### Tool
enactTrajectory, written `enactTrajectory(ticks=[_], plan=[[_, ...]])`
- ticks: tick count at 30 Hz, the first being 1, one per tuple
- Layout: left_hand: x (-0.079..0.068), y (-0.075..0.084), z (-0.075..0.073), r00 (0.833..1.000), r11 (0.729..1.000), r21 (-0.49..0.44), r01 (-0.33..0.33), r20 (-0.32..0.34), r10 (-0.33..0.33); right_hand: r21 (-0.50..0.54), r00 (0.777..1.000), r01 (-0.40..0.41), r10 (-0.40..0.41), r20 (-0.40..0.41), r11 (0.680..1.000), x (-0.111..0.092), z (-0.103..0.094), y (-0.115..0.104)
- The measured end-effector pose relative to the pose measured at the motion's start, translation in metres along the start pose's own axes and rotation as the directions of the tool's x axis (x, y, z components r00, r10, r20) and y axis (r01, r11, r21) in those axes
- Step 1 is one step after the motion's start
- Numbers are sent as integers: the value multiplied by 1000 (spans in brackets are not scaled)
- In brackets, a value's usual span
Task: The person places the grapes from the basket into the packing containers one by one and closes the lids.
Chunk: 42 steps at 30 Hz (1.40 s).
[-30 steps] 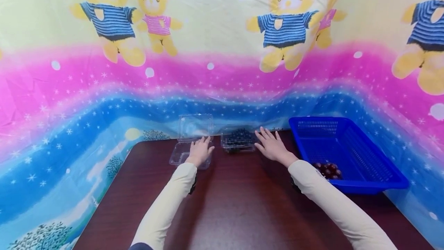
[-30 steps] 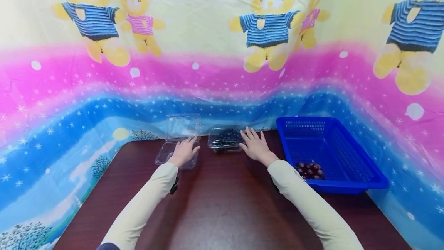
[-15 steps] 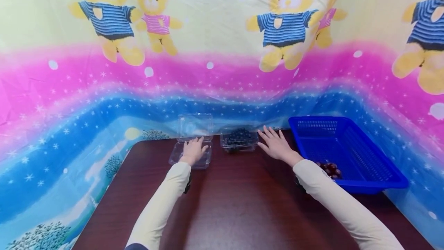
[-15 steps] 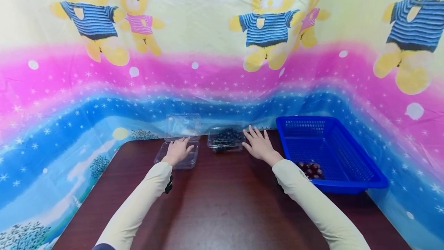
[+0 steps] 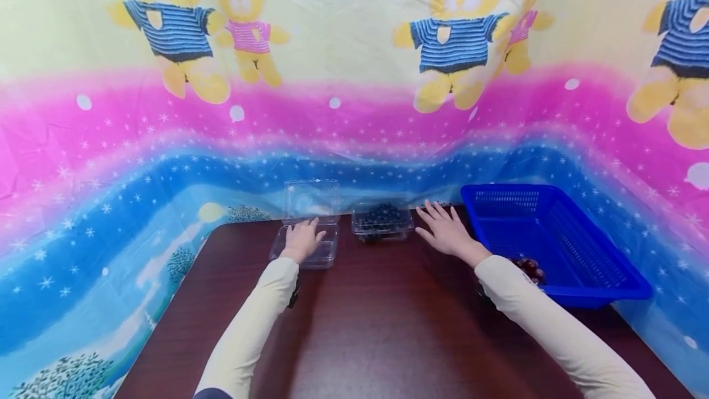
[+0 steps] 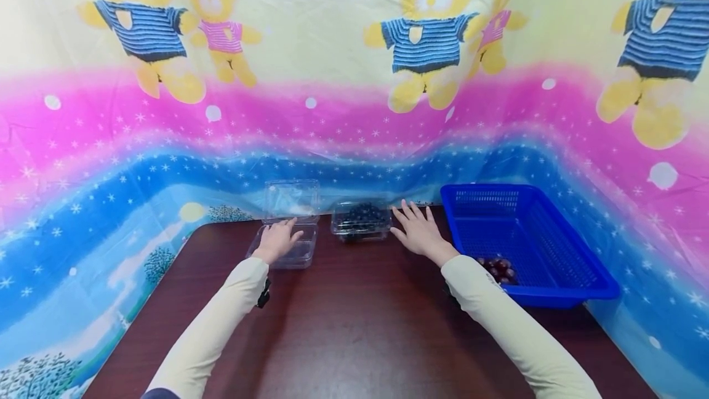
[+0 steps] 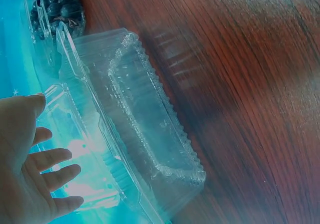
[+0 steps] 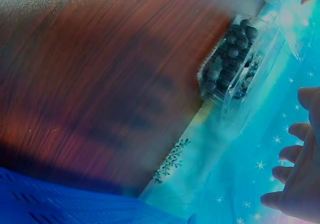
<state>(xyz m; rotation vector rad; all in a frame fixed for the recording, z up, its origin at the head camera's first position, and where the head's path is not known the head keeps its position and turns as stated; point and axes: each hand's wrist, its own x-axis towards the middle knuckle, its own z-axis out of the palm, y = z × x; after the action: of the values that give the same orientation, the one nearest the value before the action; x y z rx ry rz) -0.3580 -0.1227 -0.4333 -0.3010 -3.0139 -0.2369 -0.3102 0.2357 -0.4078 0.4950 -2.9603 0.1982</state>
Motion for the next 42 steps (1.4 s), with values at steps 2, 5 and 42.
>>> enactTrajectory(ticks=[2, 5, 42], plan=[[0, -2, 1, 1000, 1000, -2, -1, -5, 1, 2, 1000, 1, -1, -4, 1000, 0, -2, 1], [0, -6, 3, 1000, 1000, 1, 2, -7, -2, -3, 1000, 2, -2, -3, 1000, -2, -4, 3], [-11, -49, 0, 991, 990, -50, 135, 17, -135, 37, 999, -48, 48, 3, 998, -29, -11, 37]])
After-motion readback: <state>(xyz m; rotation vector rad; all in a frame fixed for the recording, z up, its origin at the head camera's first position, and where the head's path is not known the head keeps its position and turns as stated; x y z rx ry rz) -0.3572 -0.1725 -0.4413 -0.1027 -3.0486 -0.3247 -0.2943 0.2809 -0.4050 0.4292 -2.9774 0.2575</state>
